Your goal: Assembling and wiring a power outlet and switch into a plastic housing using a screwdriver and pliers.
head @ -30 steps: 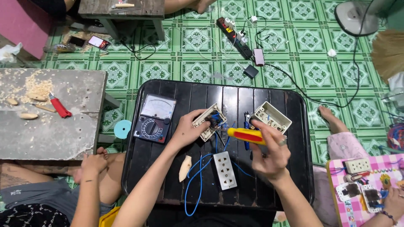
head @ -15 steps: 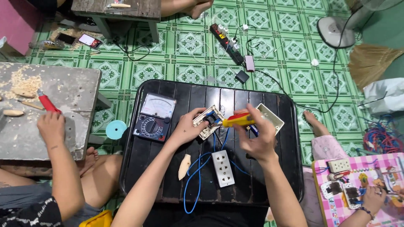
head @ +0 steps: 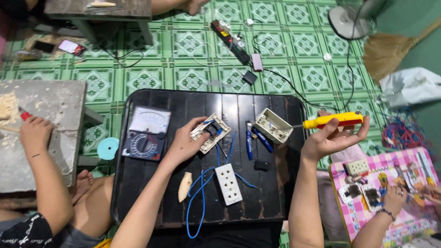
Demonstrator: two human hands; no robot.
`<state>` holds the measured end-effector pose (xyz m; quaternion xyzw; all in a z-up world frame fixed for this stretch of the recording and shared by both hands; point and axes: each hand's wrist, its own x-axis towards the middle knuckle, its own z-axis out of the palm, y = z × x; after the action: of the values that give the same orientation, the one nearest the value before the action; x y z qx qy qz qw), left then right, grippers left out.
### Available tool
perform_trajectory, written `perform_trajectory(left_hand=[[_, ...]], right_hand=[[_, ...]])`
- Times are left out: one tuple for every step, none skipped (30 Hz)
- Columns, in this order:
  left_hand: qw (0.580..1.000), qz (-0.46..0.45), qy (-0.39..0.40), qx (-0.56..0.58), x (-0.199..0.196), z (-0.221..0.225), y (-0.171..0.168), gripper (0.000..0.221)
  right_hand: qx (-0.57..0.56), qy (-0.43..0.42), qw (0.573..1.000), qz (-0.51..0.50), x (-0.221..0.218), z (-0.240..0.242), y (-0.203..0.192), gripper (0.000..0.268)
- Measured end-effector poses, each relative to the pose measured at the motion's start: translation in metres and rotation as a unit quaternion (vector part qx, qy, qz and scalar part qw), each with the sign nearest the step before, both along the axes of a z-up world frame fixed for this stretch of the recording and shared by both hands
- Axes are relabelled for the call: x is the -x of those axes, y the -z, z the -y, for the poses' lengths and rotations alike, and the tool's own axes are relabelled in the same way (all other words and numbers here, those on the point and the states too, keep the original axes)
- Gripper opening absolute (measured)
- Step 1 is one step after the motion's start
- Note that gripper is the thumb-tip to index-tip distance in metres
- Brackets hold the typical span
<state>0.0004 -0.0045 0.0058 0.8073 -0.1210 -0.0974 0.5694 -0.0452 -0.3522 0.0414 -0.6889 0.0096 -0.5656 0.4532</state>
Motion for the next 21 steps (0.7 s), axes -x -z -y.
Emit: perform_trajectory(left_hand=[[1.000,-0.001,0.008,0.000,0.002,0.002,-0.009,0.051],[1.000,-0.025,0.002,-0.016,0.004,0.004,-0.018,0.054],[0.998,-0.049,-0.007,-0.032,0.005,0.003,-0.026,0.057],[0.998,-0.050,-0.001,-0.032,0.004,0.004,-0.026,0.057],[0.998,-0.060,-0.004,-0.035,0.003,0.003,-0.027,0.056],[0.997,-0.070,-0.007,-0.039,0.002,0.003,-0.029,0.056],[0.997,-0.072,-0.003,-0.042,0.003,0.003,-0.030,0.056],[0.996,-0.075,-0.004,-0.044,0.003,0.003,-0.031,0.056],[0.996,-0.077,-0.005,-0.045,0.003,0.003,-0.032,0.056],[0.996,-0.078,-0.002,-0.047,0.003,0.003,-0.033,0.056],[0.996,-0.081,-0.003,-0.047,0.002,0.004,-0.032,0.057],[0.995,-0.084,-0.004,-0.048,0.002,0.004,-0.031,0.057],[0.995,-0.083,-0.004,-0.048,0.003,0.004,-0.032,0.057],[0.995,-0.085,-0.008,-0.048,0.004,0.005,-0.033,0.056],[0.995,-0.087,-0.010,-0.049,0.004,0.005,-0.034,0.055],[0.995,-0.087,-0.008,-0.050,0.005,0.005,-0.036,0.055],[0.996,-0.083,-0.016,-0.038,0.005,0.007,-0.038,0.054],[0.996,-0.079,-0.023,-0.026,0.005,0.008,-0.041,0.053],[0.996,-0.077,-0.022,-0.028,0.005,0.008,-0.037,0.053],[0.997,-0.072,-0.031,-0.006,0.005,0.008,-0.034,0.053],[0.997,-0.069,-0.041,0.016,0.006,0.008,-0.031,0.052]], right_hand=[[0.000,0.008,1.000,-0.001,-0.001,0.002,0.001,0.044],[0.010,0.020,1.000,0.016,-0.003,0.003,0.003,0.050],[0.021,0.029,0.999,0.033,-0.007,0.002,0.005,0.057],[0.021,0.035,0.999,0.032,-0.008,0.007,0.009,0.057],[0.057,0.037,0.997,0.031,-0.010,0.011,0.015,0.061],[0.093,0.038,0.995,0.029,-0.011,0.015,0.020,0.065],[0.090,0.042,0.995,0.027,-0.012,0.021,0.031,0.065],[0.114,0.042,0.992,0.025,-0.013,0.027,0.043,0.067],[0.138,0.041,0.989,0.022,-0.015,0.032,0.053,0.070],[0.137,0.044,0.989,0.021,-0.013,0.030,0.052,0.070],[0.164,0.049,0.985,0.014,-0.012,0.028,0.051,0.070],[0.191,0.055,0.980,0.007,-0.011,0.025,0.050,0.070],[0.190,0.056,0.980,0.007,-0.011,0.024,0.049,0.070],[0.191,0.053,0.980,0.004,-0.011,0.022,0.048,0.070],[0.191,0.052,0.980,0.000,-0.011,0.020,0.046,0.070],[0.190,0.055,0.980,-0.001,-0.010,0.019,0.046,0.070],[0.200,0.051,0.979,-0.003,-0.010,0.018,0.044,0.069],[0.209,0.047,0.977,-0.005,-0.011,0.018,0.042,0.067],[0.208,0.049,0.977,-0.004,-0.012,0.017,0.042,0.067],[0.204,0.046,0.978,-0.001,-0.013,0.016,0.042,0.068],[0.200,0.042,0.979,0.000,-0.014,0.015,0.042,0.069]])
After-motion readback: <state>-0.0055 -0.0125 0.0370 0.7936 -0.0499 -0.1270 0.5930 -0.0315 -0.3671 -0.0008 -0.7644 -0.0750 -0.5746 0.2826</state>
